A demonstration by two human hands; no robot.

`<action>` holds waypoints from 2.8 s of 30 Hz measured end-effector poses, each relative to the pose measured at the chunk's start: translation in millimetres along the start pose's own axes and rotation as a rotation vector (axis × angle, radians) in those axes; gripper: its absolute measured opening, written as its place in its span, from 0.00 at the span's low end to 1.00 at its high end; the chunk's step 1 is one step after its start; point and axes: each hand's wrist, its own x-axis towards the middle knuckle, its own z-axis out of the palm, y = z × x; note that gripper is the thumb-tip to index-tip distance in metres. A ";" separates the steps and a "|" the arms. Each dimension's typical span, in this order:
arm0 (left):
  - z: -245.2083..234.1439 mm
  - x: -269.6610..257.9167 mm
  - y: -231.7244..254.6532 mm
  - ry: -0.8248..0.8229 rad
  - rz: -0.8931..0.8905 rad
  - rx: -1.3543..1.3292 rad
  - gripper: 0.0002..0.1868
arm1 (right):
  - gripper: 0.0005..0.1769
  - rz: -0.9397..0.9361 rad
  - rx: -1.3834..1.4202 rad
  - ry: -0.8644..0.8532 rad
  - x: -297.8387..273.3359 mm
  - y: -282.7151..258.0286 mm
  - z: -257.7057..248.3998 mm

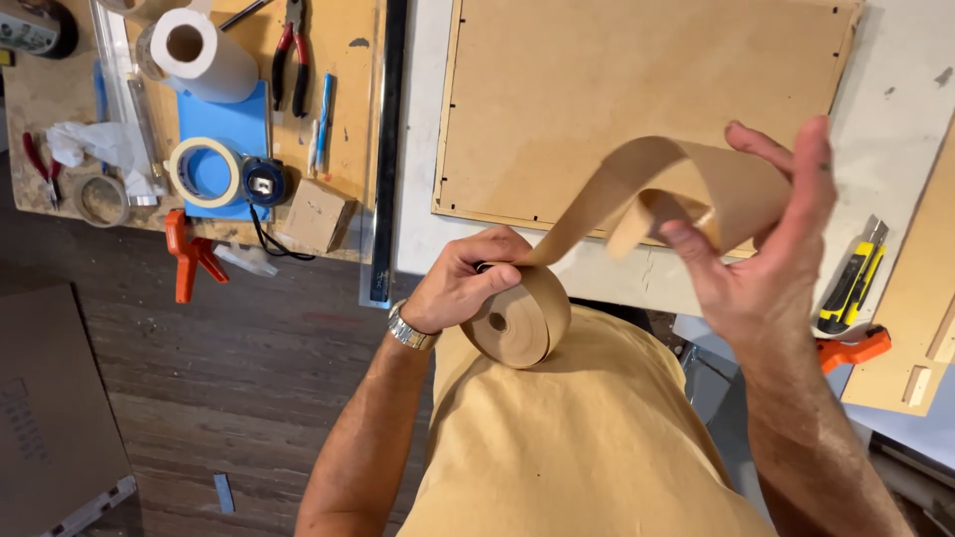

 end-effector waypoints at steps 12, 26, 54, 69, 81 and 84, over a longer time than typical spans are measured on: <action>-10.2 6.2 33.7 0.154 0.151 0.697 0.32 | 0.34 0.945 -0.141 -0.777 22.8 9.0 -63.5; 32.8 14.7 -34.7 0.072 0.213 0.869 0.36 | 0.26 0.720 0.747 -0.577 -80.5 84.3 19.3; 25.9 77.0 31.6 -0.467 -0.190 0.318 0.32 | 0.07 0.455 0.371 -0.587 -16.5 32.6 1.8; 48.0 71.5 4.6 -0.113 -0.250 0.089 0.14 | 0.16 0.687 0.716 -0.331 -45.0 30.2 47.8; 51.4 68.8 6.7 -0.006 -0.278 0.008 0.12 | 0.10 0.745 0.452 -0.163 -26.1 -12.4 23.0; 52.9 63.4 4.6 -0.002 -0.278 0.049 0.13 | 0.13 0.854 0.513 0.019 -68.7 33.8 38.0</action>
